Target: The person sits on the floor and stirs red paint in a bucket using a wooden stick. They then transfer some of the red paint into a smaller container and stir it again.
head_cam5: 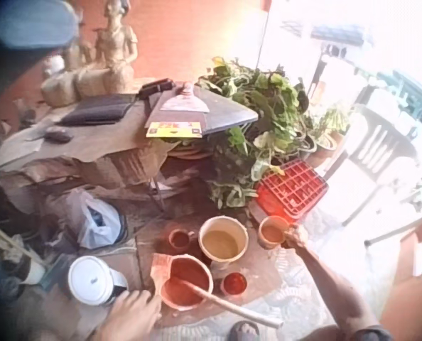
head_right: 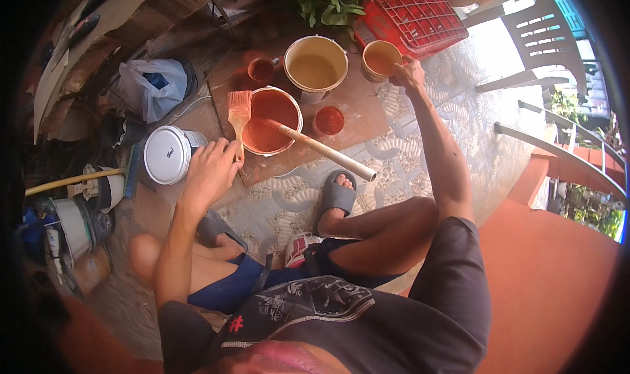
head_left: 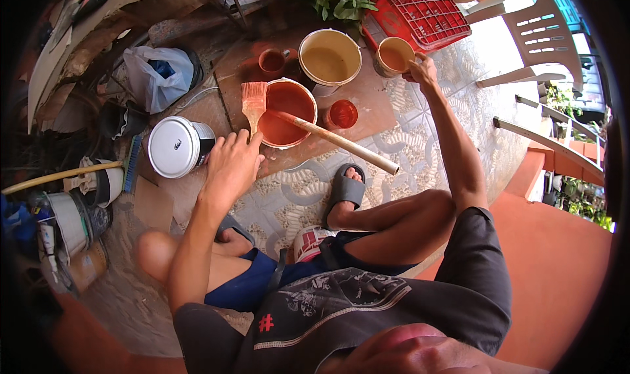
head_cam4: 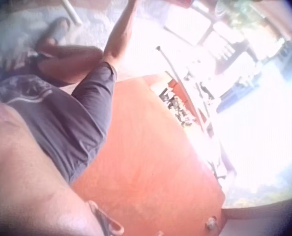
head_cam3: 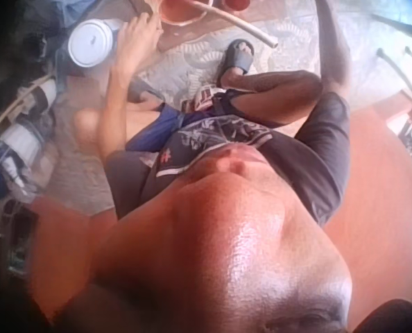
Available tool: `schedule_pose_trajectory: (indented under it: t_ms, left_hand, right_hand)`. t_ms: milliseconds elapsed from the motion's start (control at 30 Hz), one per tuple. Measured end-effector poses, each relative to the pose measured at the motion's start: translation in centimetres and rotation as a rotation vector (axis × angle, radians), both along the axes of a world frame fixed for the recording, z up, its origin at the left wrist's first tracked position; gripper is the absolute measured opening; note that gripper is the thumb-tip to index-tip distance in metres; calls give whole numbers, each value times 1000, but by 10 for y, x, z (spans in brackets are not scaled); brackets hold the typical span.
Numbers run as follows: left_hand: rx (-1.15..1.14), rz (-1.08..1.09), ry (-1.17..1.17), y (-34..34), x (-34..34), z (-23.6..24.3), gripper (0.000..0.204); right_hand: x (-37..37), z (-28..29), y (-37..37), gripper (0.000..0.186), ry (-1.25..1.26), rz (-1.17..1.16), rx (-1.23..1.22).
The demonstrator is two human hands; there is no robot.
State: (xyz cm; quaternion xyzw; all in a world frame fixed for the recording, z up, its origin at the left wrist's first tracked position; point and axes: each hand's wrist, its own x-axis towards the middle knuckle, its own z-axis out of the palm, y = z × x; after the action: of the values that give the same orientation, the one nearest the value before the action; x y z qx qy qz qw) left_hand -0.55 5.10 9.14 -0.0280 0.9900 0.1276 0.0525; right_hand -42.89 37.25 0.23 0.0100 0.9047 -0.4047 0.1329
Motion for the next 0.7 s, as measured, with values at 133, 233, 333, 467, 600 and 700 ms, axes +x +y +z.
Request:
schedule_pose_trajectory:
  t_ms: [133,233,333,467,600,700]
  left_hand:
    - [155,195,68,5,-5,20,41]
    - [345,298,224,4,-7,18,48]
    - [523,374,305,-2,-6,14,53]
    - [683,429,420,-15,-3,13,61]
    - [1085,524,349,-29,-2,19,75]
    - [1339,592,234,-27,15,40,67]
  right_hand:
    - [20,65,-12,50,101,114,-94]
    - [58,123,-38,47,162,196,-139]
    - [103,163,-81,47,230,334,-169]
    - [174,182,-135,48,193,476,-292]
    - [224,160,-174,50,125,515,-289]
    - [277,151,-198,45,161,589,-229]
